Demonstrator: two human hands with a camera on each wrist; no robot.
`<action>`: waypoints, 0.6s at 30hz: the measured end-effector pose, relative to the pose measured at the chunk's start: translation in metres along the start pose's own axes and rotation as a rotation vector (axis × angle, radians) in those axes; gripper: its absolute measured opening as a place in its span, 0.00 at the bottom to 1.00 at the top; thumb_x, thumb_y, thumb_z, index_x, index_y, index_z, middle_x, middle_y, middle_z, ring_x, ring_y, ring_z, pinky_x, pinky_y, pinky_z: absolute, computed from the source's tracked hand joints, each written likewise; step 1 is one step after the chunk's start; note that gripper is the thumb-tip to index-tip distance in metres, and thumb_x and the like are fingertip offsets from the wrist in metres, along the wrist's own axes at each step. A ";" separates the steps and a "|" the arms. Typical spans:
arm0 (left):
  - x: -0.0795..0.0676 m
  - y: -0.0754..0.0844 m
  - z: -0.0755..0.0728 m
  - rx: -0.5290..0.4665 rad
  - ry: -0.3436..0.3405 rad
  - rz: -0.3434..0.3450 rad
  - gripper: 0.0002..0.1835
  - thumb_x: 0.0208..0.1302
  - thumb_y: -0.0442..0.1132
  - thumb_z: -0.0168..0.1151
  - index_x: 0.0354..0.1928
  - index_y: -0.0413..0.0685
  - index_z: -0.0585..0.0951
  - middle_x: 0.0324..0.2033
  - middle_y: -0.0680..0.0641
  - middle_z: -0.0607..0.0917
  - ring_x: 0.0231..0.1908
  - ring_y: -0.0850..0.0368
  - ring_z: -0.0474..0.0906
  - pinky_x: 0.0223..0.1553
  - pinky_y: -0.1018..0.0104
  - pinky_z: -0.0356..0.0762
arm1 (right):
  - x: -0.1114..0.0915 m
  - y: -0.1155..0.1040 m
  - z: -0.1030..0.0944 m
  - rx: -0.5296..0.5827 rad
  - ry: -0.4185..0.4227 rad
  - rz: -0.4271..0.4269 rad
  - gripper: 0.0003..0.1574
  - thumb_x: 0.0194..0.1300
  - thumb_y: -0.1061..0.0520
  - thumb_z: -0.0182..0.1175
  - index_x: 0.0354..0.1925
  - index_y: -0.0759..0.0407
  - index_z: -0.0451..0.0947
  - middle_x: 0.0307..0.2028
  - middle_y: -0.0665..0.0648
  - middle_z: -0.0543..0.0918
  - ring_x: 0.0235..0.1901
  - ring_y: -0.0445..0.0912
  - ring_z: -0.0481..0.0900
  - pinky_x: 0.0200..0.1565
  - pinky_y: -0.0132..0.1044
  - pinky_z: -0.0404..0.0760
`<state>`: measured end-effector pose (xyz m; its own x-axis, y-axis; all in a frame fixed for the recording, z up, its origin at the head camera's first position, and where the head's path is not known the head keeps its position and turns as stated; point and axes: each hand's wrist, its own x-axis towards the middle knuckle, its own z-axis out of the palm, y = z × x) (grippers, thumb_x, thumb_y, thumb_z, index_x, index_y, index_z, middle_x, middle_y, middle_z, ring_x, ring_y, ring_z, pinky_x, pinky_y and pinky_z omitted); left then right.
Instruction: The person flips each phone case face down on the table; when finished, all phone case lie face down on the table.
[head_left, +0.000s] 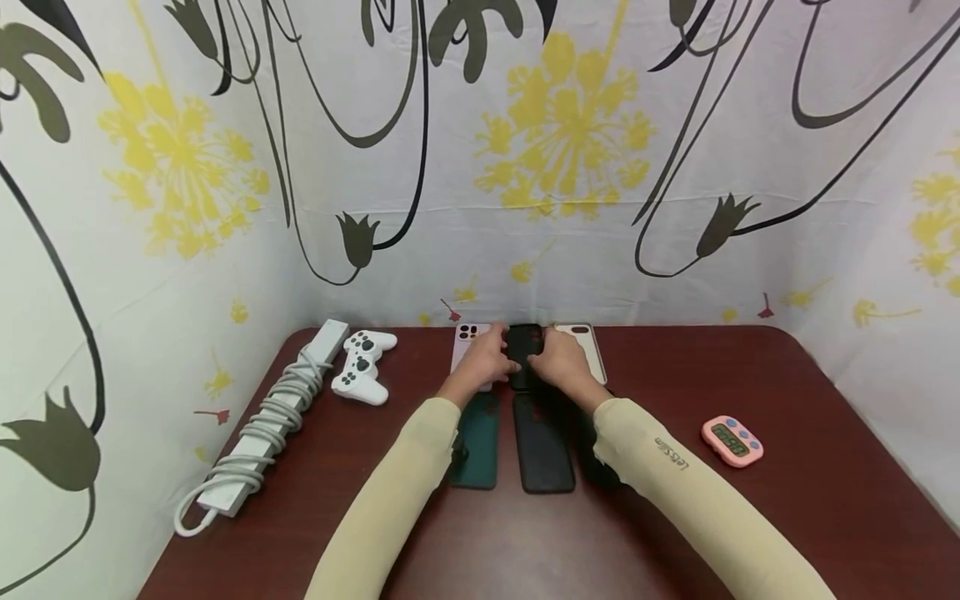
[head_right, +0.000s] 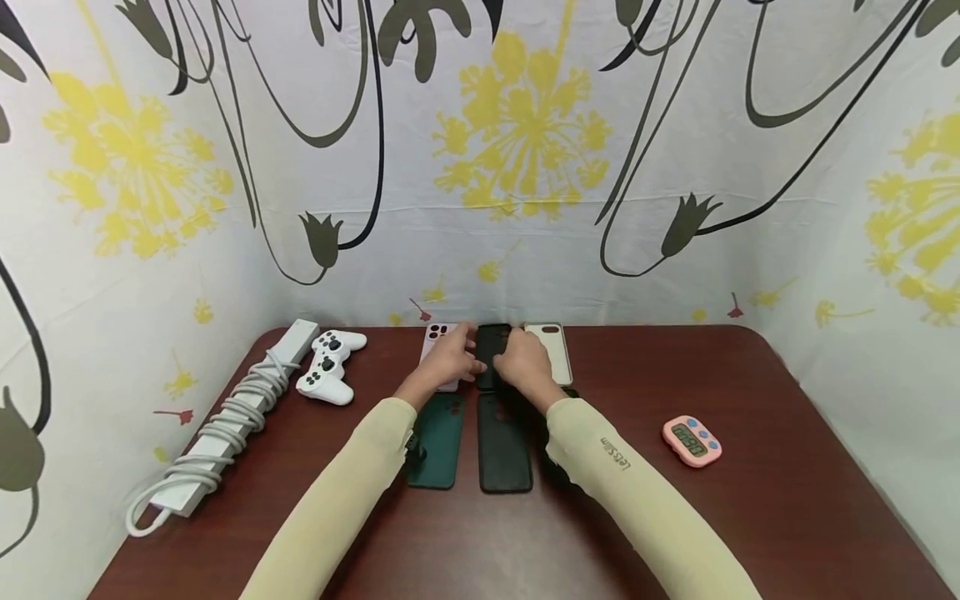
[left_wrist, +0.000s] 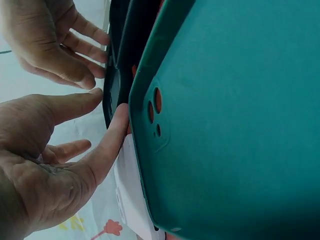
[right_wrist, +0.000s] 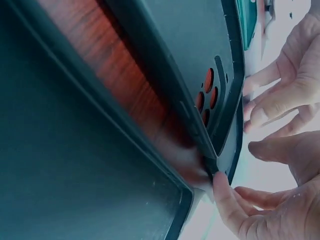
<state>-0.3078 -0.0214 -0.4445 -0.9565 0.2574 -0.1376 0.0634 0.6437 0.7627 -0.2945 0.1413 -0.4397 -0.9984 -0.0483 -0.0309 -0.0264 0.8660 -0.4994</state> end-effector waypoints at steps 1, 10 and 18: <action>0.000 0.000 0.000 0.023 0.000 -0.003 0.43 0.69 0.34 0.72 0.81 0.46 0.61 0.67 0.37 0.79 0.40 0.49 0.89 0.39 0.60 0.90 | -0.001 -0.001 0.001 -0.001 0.000 0.001 0.27 0.72 0.51 0.66 0.59 0.71 0.78 0.49 0.70 0.86 0.43 0.61 0.86 0.46 0.54 0.85; 0.005 0.003 0.001 0.203 -0.040 -0.039 0.47 0.71 0.31 0.66 0.85 0.44 0.52 0.57 0.36 0.85 0.33 0.51 0.82 0.34 0.61 0.80 | -0.002 0.000 0.006 -0.027 -0.022 -0.031 0.35 0.74 0.53 0.64 0.70 0.72 0.71 0.58 0.72 0.84 0.51 0.64 0.85 0.52 0.57 0.85; 0.013 0.009 0.007 0.322 -0.018 -0.065 0.42 0.74 0.34 0.61 0.84 0.42 0.53 0.75 0.33 0.69 0.67 0.43 0.77 0.58 0.55 0.82 | -0.005 0.000 0.005 -0.002 -0.002 -0.029 0.36 0.74 0.49 0.65 0.70 0.70 0.72 0.61 0.73 0.83 0.55 0.66 0.84 0.57 0.59 0.84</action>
<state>-0.3174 -0.0073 -0.4436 -0.9565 0.2187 -0.1930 0.0914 0.8531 0.5136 -0.2893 0.1393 -0.4436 -0.9971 -0.0740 -0.0184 -0.0550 0.8653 -0.4982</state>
